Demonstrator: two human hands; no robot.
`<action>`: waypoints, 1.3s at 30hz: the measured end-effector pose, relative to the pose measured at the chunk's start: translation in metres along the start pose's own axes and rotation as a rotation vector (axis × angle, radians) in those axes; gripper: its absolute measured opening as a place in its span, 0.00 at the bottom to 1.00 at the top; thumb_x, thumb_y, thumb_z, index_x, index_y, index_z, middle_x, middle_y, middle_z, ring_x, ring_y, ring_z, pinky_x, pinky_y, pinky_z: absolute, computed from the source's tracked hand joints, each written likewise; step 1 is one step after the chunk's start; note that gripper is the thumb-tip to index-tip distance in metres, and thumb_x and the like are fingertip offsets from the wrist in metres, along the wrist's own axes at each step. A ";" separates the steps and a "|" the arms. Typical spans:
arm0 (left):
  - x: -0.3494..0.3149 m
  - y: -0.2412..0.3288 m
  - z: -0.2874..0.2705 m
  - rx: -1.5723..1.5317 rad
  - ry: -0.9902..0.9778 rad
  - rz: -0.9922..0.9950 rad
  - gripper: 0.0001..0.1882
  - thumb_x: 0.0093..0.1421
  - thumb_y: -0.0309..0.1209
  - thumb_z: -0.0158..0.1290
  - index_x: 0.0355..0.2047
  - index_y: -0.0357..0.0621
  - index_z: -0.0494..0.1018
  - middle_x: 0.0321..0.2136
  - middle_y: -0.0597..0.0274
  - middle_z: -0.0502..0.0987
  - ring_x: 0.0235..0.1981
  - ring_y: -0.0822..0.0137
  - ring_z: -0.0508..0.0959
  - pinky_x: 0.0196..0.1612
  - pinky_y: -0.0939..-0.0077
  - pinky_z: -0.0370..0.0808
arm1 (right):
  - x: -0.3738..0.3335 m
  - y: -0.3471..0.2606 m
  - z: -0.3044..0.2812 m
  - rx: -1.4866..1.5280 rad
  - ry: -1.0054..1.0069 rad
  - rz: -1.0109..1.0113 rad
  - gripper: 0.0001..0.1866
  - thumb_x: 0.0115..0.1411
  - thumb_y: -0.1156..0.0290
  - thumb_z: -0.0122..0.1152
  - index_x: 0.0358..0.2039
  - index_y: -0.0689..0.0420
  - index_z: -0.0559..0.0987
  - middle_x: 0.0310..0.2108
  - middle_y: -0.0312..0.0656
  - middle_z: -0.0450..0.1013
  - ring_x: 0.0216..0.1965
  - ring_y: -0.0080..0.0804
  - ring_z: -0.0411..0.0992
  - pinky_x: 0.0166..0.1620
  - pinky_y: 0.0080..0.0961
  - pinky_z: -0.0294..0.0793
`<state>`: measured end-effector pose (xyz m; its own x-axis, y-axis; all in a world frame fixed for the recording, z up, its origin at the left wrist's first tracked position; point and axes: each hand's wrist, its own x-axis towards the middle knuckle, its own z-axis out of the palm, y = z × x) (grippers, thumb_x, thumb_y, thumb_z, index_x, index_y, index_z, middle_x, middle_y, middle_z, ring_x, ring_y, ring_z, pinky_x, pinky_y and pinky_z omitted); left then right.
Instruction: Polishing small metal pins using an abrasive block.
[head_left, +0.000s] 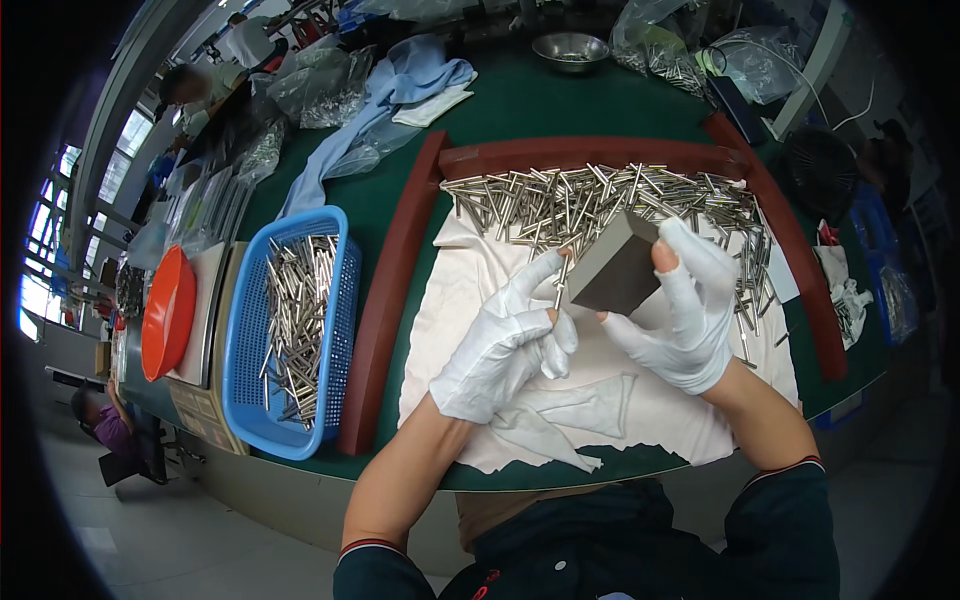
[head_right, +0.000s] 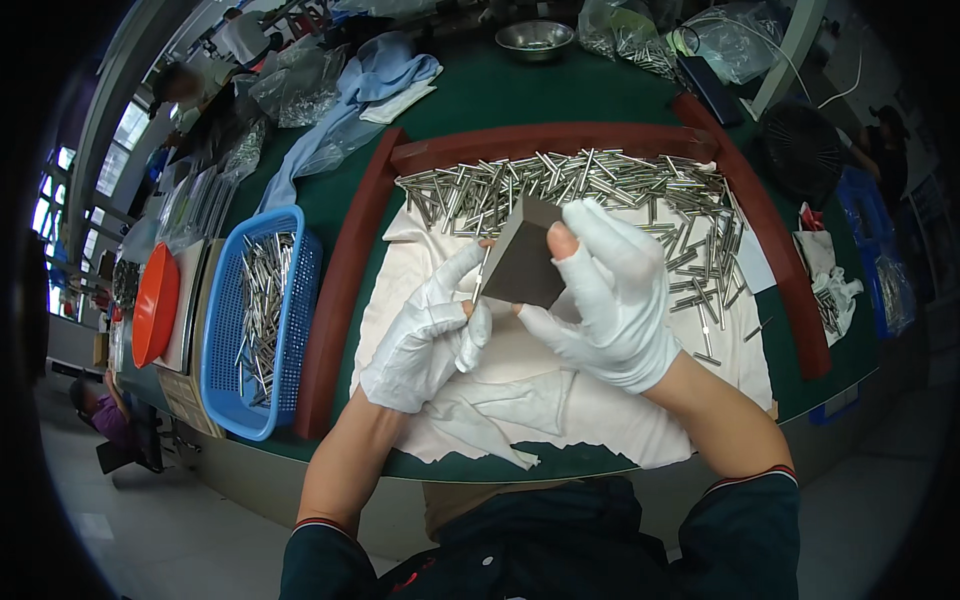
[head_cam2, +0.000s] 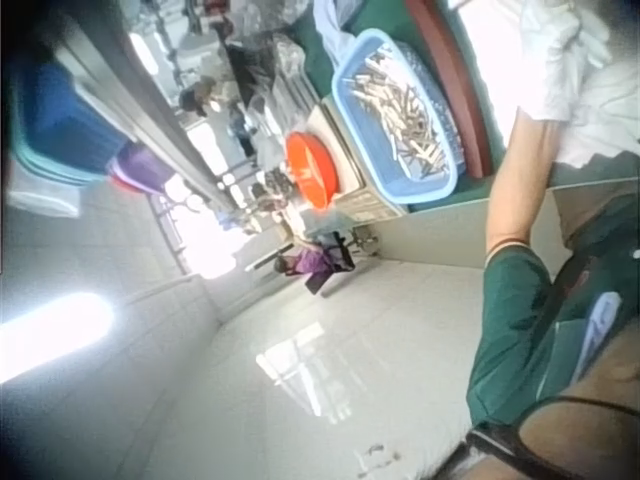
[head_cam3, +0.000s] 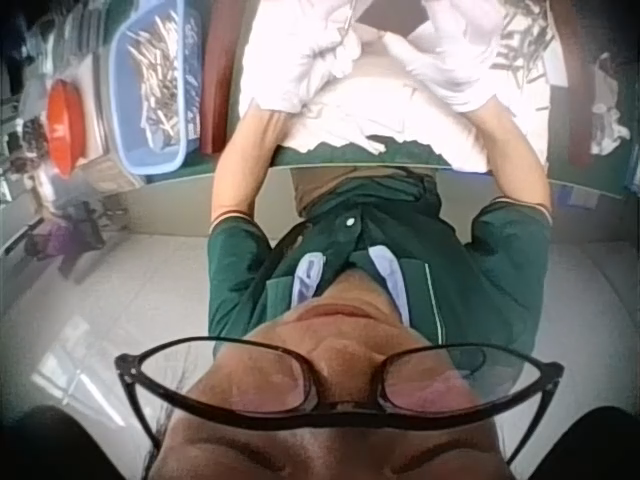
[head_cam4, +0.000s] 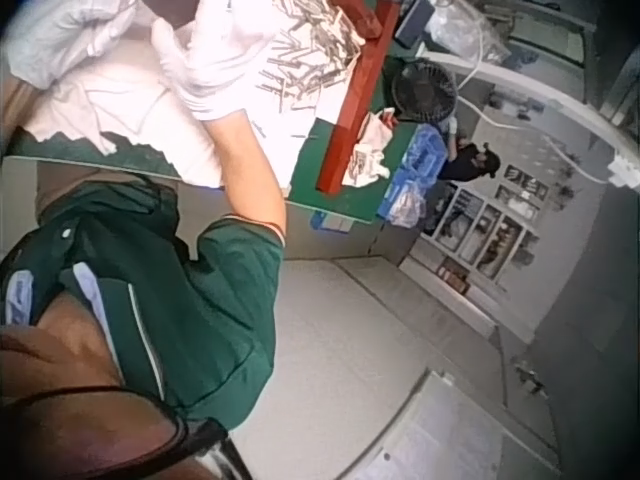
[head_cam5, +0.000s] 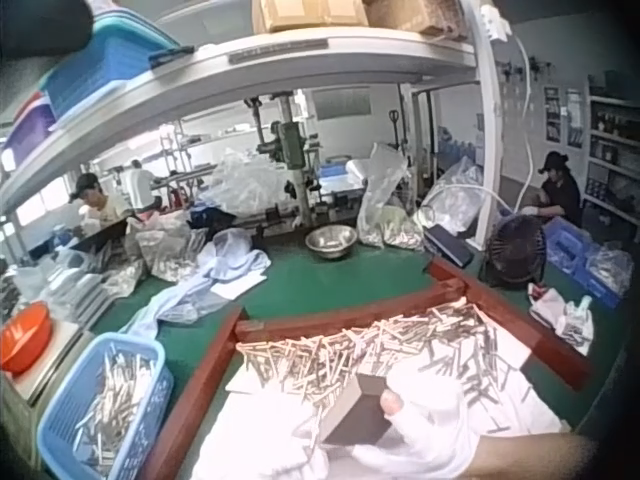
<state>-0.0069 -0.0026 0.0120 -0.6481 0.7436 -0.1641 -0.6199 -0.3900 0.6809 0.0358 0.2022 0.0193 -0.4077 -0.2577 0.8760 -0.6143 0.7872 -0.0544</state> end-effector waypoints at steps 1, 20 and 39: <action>-0.001 0.004 0.003 0.001 -0.001 -0.003 0.35 0.58 0.24 0.47 0.64 0.40 0.46 0.23 0.52 0.75 0.19 0.66 0.77 0.24 0.79 0.73 | -0.002 0.001 -0.004 -0.004 0.009 0.081 0.49 0.32 0.74 0.72 0.59 0.60 0.61 0.49 0.52 0.63 0.40 0.45 0.69 0.38 0.34 0.72; -0.003 0.011 0.017 0.655 0.320 0.073 0.28 0.57 0.19 0.41 0.59 0.30 0.54 0.22 0.56 0.76 0.19 0.73 0.75 0.25 0.83 0.73 | -0.007 0.010 -0.002 0.027 0.004 0.515 0.43 0.35 0.74 0.72 0.56 0.58 0.66 0.47 0.43 0.62 0.47 0.36 0.65 0.47 0.29 0.67; 0.000 0.004 0.001 0.399 0.133 -0.031 0.27 0.57 0.22 0.43 0.58 0.27 0.56 0.23 0.52 0.76 0.18 0.71 0.76 0.24 0.83 0.73 | -0.003 -0.009 0.001 0.177 -0.176 0.346 0.43 0.33 0.73 0.71 0.54 0.60 0.67 0.48 0.46 0.65 0.44 0.42 0.65 0.47 0.34 0.66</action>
<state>-0.0090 -0.0042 0.0157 -0.6995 0.6650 -0.2618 -0.4368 -0.1079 0.8930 0.0413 0.1953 0.0166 -0.7102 -0.0990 0.6970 -0.5211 0.7396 -0.4260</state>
